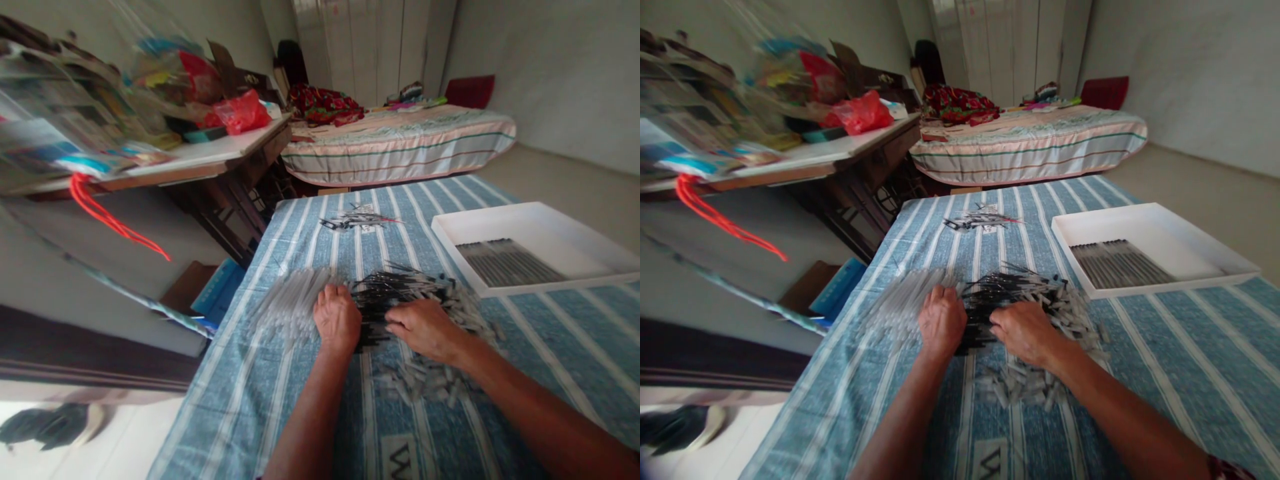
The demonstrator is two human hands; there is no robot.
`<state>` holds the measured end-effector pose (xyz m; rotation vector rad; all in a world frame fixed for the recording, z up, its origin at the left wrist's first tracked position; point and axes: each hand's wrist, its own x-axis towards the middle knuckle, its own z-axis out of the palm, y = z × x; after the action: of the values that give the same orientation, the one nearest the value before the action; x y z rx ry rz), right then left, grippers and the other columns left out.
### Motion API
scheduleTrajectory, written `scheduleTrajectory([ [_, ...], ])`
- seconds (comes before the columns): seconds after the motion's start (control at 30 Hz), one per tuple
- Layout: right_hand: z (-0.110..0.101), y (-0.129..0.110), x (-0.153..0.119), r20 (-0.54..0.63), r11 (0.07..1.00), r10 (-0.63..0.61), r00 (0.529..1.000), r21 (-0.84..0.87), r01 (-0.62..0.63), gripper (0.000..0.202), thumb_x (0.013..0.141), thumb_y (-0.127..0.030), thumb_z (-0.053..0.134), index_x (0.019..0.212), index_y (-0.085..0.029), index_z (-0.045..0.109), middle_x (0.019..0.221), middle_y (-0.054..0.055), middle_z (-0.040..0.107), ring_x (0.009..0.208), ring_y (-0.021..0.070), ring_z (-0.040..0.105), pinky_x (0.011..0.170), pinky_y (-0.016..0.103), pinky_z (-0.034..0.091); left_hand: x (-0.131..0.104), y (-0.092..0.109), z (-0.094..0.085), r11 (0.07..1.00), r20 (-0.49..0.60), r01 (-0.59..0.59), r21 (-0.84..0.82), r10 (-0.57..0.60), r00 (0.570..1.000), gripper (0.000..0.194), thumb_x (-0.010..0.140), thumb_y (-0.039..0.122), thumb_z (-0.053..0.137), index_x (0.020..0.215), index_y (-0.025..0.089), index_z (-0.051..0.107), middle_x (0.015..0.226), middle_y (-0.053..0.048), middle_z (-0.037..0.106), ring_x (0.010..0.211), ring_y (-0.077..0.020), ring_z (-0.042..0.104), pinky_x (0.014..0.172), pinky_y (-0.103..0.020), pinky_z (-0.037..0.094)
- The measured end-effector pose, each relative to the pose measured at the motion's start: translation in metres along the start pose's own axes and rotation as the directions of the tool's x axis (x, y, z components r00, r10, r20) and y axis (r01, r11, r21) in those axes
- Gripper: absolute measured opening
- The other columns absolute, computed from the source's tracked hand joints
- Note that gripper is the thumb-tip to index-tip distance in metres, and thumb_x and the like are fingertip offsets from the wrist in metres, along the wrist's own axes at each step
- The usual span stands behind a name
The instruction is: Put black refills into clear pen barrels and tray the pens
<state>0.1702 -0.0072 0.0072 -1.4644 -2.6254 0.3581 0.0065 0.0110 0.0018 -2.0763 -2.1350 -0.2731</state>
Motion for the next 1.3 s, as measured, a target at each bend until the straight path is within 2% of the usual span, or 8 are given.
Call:
scheduleTrajectory([
  [0.1,0.004,-0.005,0.001,0.058,0.996,-0.017,0.998,-0.088,0.022,0.021,0.085,-0.029,0.049,0.080,-0.021,0.068,0.077,0.007,0.071,0.074,0.0199,0.066,0.060,0.025,0.036,-0.003,-0.005,-0.005,0.987,-0.088,-0.014,-0.157,0.000,0.996,0.015,0.083,0.015,0.044,0.082,0.014,0.059,0.086,-0.011,0.059,0.084,-0.0230,0.057,0.074,-0.032,0.044],
  [0.23,0.009,-0.011,0.001,0.116,0.986,-0.033,0.993,-0.157,0.051,0.021,0.084,-0.024,0.048,0.079,-0.020,0.068,0.075,0.009,0.071,0.072,0.0207,0.066,0.057,0.025,0.037,-0.005,-0.016,-0.002,0.896,-0.087,0.018,-0.444,-0.063,0.994,0.009,0.080,0.013,0.048,0.078,0.016,0.057,0.079,-0.006,0.060,0.077,-0.0182,0.059,0.073,-0.029,0.045],
  [0.33,0.011,-0.013,0.001,0.132,0.987,-0.030,0.991,-0.153,0.051,0.020,0.083,-0.023,0.048,0.078,-0.020,0.067,0.075,0.009,0.071,0.071,0.0202,0.066,0.056,0.024,0.036,-0.003,-0.024,0.003,0.764,-0.013,0.059,-0.643,-0.088,0.996,0.008,0.076,0.015,0.053,0.081,0.016,0.059,0.078,-0.004,0.063,0.077,-0.0176,0.061,0.071,-0.028,0.046],
  [0.43,0.012,-0.010,0.001,0.142,0.988,-0.038,0.989,-0.145,0.059,0.021,0.084,-0.025,0.047,0.076,-0.020,0.065,0.075,0.007,0.071,0.070,0.0196,0.066,0.055,0.025,0.033,-0.002,-0.030,0.003,0.607,0.047,0.068,-0.792,-0.050,0.998,0.023,0.076,0.018,0.053,0.098,0.015,0.059,0.077,-0.003,0.064,0.070,-0.0156,0.062,0.066,-0.025,0.046],
  [0.63,0.004,0.011,-0.008,0.083,0.984,-0.057,0.995,-0.166,0.070,0.023,0.087,-0.025,0.041,0.079,-0.020,0.062,0.071,0.005,0.069,0.067,0.0188,0.064,0.054,0.026,0.027,-0.004,-0.034,-0.009,0.429,0.234,0.173,-0.887,0.095,0.967,0.033,0.080,0.031,0.051,0.104,0.014,0.065,0.060,0.002,0.058,0.044,-0.0086,0.048,0.046,-0.020,0.040],
  [0.8,-0.009,0.033,-0.019,0.006,0.978,-0.002,1.000,-0.210,0.003,0.024,0.088,-0.026,0.040,0.076,-0.020,0.060,0.067,0.004,0.067,0.062,0.0177,0.062,0.053,0.027,0.023,-0.007,-0.033,-0.021,0.393,0.283,0.180,-0.902,0.220,0.934,0.033,0.078,0.031,0.053,0.102,0.013,0.067,0.057,0.002,0.057,0.044,-0.0072,0.045,0.045,-0.019,0.037],
  [0.97,-0.014,0.045,-0.024,-0.052,0.969,-0.026,0.998,-0.245,0.012,0.025,0.089,-0.026,0.039,0.075,-0.019,0.058,0.067,0.004,0.066,0.060,0.0164,0.061,0.053,0.028,0.022,-0.008,-0.032,-0.020,0.378,0.288,0.173,-0.909,0.271,0.918,0.033,0.077,0.031,0.055,0.103,0.015,0.068,0.058,0.002,0.057,0.045,-0.0072,0.044,0.045,-0.019,0.036],
  [1.3,-0.029,0.039,-0.023,-0.052,0.948,-0.112,0.992,-0.304,0.091,0.023,0.088,-0.020,0.041,0.074,-0.017,0.059,0.065,0.004,0.066,0.056,0.0142,0.058,0.053,0.027,0.021,-0.010,-0.032,-0.015,0.420,0.360,0.173,-0.891,0.421,0.832,0.029,0.081,0.033,0.053,0.098,0.015,0.067,0.062,0.002,0.055,0.051,-0.0075,0.044,0.048,-0.019,0.035],
])
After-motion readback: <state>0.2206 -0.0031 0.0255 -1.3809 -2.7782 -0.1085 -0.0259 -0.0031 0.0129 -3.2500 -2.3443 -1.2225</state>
